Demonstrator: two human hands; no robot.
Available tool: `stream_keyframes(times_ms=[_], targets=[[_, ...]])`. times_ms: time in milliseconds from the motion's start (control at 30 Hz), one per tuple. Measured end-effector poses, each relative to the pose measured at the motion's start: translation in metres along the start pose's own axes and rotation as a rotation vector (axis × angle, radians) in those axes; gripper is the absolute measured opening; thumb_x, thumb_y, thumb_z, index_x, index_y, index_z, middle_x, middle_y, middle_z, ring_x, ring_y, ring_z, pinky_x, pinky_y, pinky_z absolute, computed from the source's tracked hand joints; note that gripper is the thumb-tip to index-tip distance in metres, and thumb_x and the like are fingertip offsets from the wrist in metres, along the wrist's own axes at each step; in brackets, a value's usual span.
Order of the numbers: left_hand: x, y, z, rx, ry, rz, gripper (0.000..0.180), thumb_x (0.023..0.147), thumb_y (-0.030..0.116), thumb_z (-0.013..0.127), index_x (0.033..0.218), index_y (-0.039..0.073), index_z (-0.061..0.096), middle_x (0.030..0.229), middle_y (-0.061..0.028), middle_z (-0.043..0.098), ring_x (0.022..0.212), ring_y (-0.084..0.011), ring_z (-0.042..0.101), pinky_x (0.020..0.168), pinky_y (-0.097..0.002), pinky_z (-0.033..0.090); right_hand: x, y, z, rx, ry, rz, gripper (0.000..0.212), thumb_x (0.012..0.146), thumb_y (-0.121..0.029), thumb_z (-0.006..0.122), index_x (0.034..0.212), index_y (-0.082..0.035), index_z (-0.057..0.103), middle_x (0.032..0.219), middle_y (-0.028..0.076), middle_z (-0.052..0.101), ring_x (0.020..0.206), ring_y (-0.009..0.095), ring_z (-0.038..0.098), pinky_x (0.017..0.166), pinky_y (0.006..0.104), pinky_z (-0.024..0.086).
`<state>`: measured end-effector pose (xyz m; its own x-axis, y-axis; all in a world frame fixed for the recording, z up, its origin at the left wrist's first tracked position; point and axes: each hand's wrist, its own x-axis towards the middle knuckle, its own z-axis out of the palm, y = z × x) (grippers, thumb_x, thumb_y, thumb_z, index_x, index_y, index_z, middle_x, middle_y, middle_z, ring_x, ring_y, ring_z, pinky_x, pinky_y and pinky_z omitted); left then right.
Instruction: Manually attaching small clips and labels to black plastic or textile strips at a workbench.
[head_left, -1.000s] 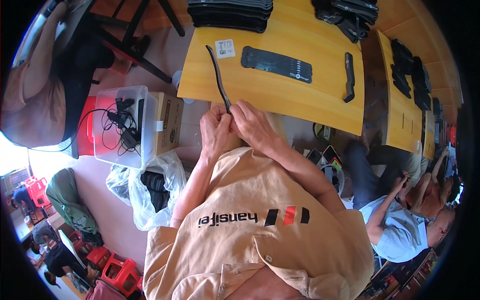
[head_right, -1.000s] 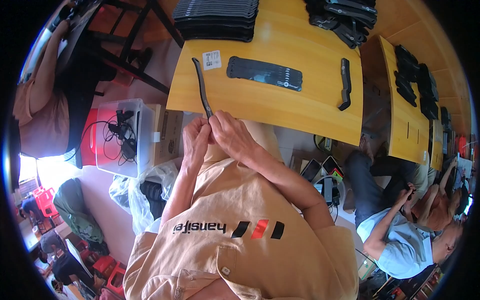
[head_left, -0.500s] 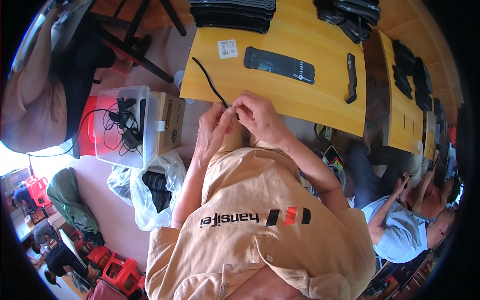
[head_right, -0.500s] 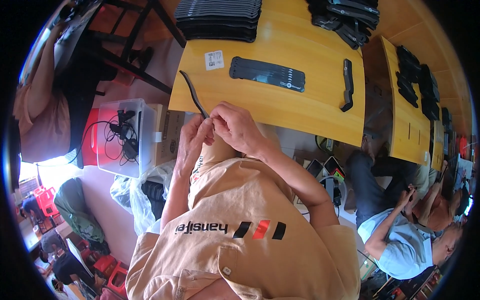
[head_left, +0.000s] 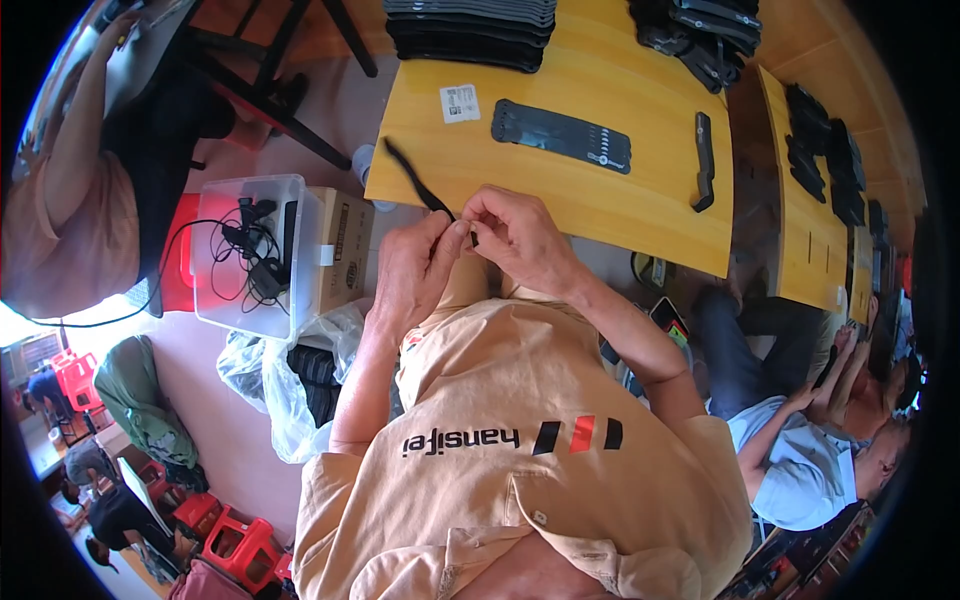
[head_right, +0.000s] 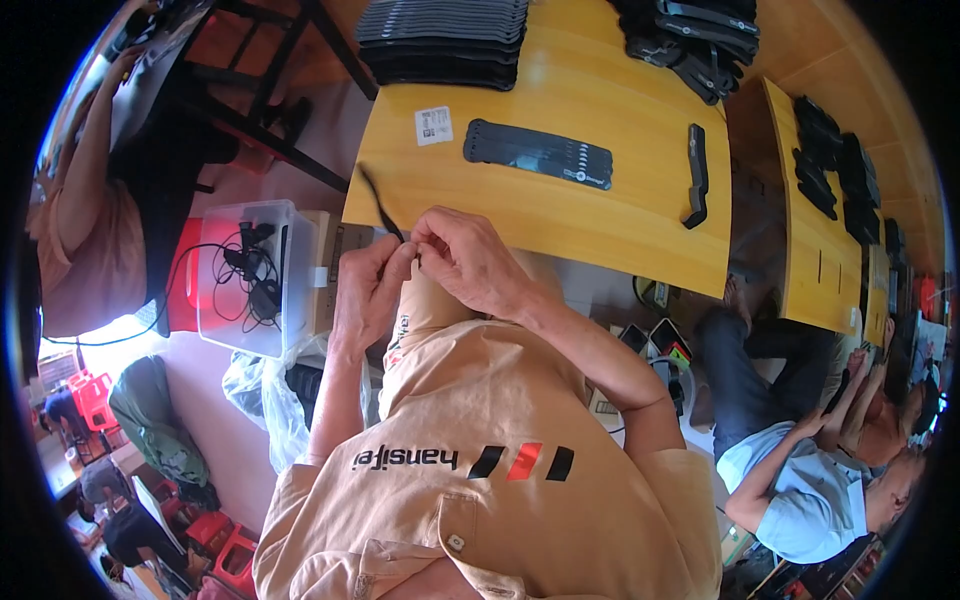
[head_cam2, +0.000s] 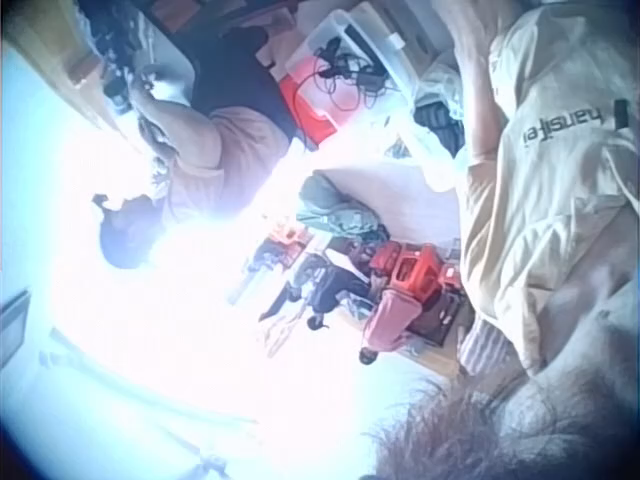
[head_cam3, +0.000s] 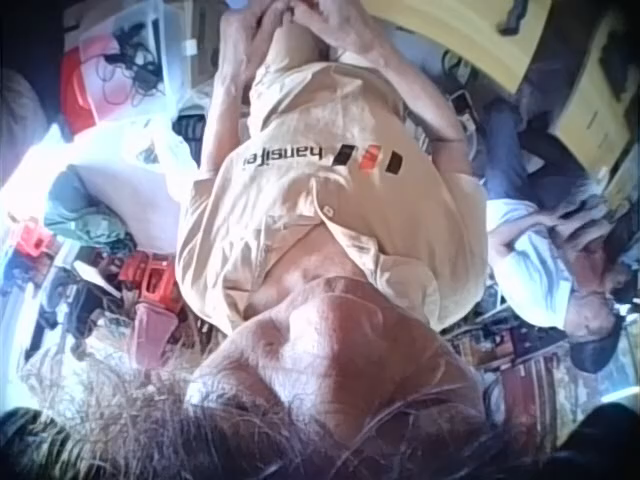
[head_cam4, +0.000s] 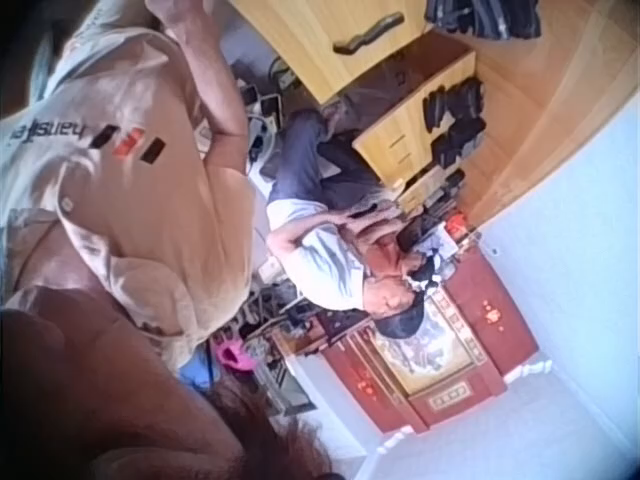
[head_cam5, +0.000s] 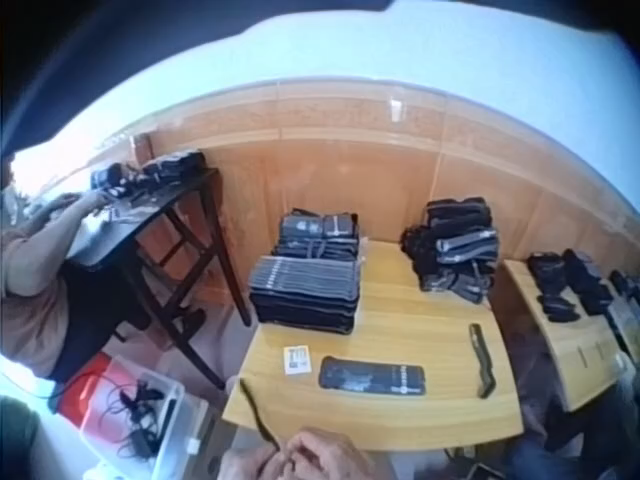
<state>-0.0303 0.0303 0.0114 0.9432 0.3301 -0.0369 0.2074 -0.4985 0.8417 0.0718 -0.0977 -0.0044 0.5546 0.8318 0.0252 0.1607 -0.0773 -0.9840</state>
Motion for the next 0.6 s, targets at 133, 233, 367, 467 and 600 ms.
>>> stream_keyframes(times_ms=[133, 233, 367, 467, 600], targets=[[-0.002, 0.011, -0.006, 0.102, 0.023, -0.014, 0.03, 0.089, 0.027, 0.05, 0.072, 0.002, 0.051, 0.064, -0.0189, 0.054, 0.061, -0.0377, 0.053, 0.052, -0.0424, 0.038, 0.0, -0.01, 0.003, -0.065, 0.051, -0.069, 0.005, 0.081, 0.005, 0.051, 0.086, 0.004, 0.051, 0.078, 0.007, 0.053, 0.067, 0.01, 0.053, 0.059, 0.0229, 0.047], [-0.004, 0.016, -0.006, 0.262, 0.079, 0.029, 0.029, 0.088, 0.026, 0.05, 0.072, 0.002, 0.051, 0.064, -0.018, 0.054, 0.062, -0.0374, 0.054, 0.053, -0.0431, 0.039, 0.0, -0.012, 0.004, -0.152, 0.084, -0.146, 0.007, 0.079, 0.006, 0.052, 0.086, 0.003, 0.051, 0.077, 0.007, 0.052, 0.063, 0.011, 0.05, 0.056, 0.0234, 0.043], [-0.005, 0.017, -0.007, 0.251, 0.091, 0.068, 0.027, 0.088, 0.025, 0.05, 0.074, 0.002, 0.051, 0.066, -0.0182, 0.054, 0.063, -0.0375, 0.053, 0.054, -0.0433, 0.038, -0.001, -0.012, 0.006, -0.155, 0.111, -0.187, 0.006, 0.079, 0.006, 0.052, 0.085, 0.003, 0.05, 0.075, 0.007, 0.051, 0.064, 0.012, 0.051, 0.056, 0.0235, 0.043], [-0.005, 0.011, -0.006, 0.198, 0.092, 0.091, 0.025, 0.087, 0.023, 0.049, 0.075, 0.002, 0.051, 0.067, -0.0186, 0.054, 0.063, -0.0378, 0.053, 0.054, -0.0439, 0.038, 0.002, -0.011, 0.009, -0.08, 0.136, -0.204, 0.009, 0.073, 0.003, 0.055, 0.079, 0.001, 0.049, 0.07, 0.013, 0.05, 0.06, 0.025, 0.052, 0.055, 0.0329, 0.042], [-0.005, 0.005, -0.003, 0.128, 0.093, 0.098, 0.022, 0.087, 0.019, 0.048, 0.075, 0.001, 0.051, 0.067, -0.0198, 0.054, 0.063, -0.0385, 0.052, 0.055, -0.0441, 0.038, 0.002, -0.012, 0.007, -0.126, 0.067, -0.15, 0.004, 0.08, 0.005, 0.051, 0.083, 0.004, 0.049, 0.076, 0.008, 0.051, 0.069, 0.012, 0.055, 0.058, 0.023, 0.047]])
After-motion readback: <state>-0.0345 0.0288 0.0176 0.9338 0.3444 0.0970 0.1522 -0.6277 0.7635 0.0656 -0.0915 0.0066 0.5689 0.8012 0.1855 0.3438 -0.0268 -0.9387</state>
